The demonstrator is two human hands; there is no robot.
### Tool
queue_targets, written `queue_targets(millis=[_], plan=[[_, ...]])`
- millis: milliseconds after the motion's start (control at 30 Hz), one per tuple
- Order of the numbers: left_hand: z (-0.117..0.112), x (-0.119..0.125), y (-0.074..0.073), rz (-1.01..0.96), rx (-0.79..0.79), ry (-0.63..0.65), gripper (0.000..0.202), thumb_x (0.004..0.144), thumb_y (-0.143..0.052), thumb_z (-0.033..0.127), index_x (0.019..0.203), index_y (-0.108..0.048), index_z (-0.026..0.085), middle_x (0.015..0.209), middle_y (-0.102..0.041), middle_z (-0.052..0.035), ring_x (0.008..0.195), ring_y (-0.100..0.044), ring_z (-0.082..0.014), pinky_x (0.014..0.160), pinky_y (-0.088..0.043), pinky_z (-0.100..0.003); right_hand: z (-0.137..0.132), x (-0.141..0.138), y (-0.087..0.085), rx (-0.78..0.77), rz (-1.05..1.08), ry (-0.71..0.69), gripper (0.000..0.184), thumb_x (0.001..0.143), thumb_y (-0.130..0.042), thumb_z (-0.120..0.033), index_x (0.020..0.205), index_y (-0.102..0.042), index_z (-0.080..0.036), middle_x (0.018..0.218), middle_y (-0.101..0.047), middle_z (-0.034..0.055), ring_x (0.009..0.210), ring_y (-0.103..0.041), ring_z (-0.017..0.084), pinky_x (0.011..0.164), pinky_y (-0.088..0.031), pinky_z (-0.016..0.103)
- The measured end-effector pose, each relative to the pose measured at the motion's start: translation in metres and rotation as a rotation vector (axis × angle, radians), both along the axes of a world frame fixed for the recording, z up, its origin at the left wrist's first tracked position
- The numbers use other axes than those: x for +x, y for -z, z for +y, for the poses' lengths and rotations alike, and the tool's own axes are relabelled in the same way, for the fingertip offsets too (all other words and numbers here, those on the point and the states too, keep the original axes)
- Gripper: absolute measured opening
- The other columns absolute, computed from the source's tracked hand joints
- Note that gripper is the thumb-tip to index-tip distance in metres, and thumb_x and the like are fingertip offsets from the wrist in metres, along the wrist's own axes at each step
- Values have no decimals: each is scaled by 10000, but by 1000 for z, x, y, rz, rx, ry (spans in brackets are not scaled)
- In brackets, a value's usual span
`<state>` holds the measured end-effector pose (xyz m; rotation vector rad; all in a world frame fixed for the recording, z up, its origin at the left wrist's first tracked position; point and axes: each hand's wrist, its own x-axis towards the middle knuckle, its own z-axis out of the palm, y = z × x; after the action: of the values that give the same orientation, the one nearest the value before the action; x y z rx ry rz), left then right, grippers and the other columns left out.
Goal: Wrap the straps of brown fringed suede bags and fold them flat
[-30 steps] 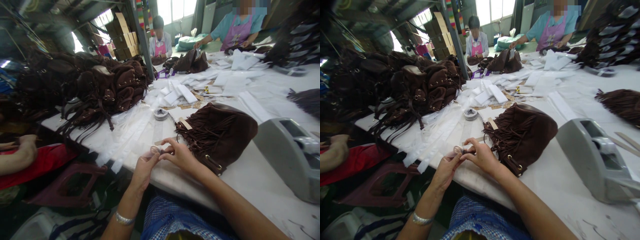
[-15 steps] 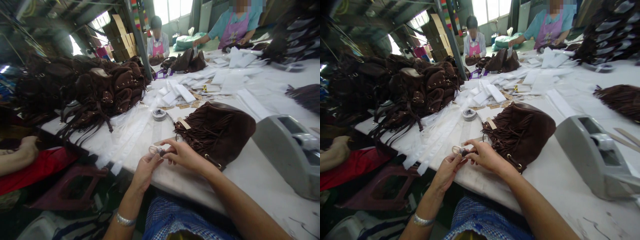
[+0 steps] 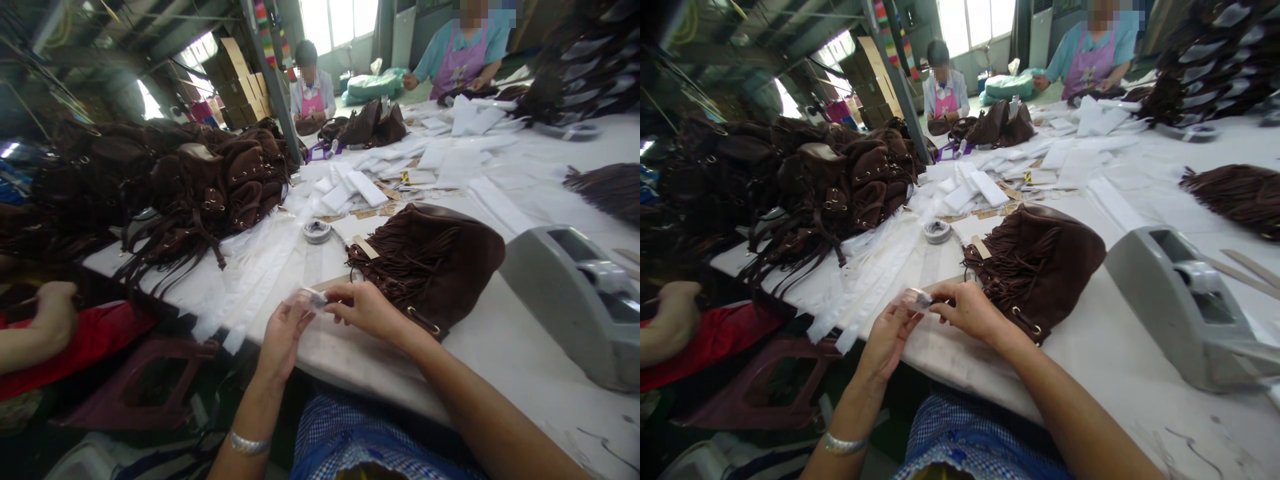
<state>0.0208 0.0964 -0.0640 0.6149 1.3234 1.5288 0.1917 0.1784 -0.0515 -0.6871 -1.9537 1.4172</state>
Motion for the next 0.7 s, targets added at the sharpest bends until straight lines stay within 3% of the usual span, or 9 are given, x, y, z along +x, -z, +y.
queue_targets(millis=[267,433,567,700], plan=[[2,11,5,37,29,55,328,708,-822,335,970,-727,162,1013,-742,-68,920,-679,-183,846,-519,-293,0,-2,2,-150,2,-30,299,791,-651,-166,1090,-651,-159,721,-710,-3,520,-621,103,505,-501,196],[2,10,7,70,47,-15,331,694,-831,314,966,-720,163,1004,-737,-57,921,-673,-168,845,-499,-268,2,11,-5,-47,-108,-14,436,746,-717,-174,1174,-639,-185,914,-754,52,784,-708,170,717,-537,262],[1,11,11,79,35,-20,339,697,-828,337,973,-720,174,991,-736,-48,931,-663,-162,855,-492,-265,-2,21,-5,-162,-204,10,324,802,-623,-158,1123,-659,-160,758,-747,27,640,-693,158,593,-512,235],[-2,22,13,72,37,67,323,742,-801,309,1019,-711,169,1016,-740,-61,932,-666,-168,851,-504,-273,-11,24,-5,-152,-121,55,429,807,-588,-116,1231,-618,-178,764,-747,10,644,-696,144,627,-517,225]])
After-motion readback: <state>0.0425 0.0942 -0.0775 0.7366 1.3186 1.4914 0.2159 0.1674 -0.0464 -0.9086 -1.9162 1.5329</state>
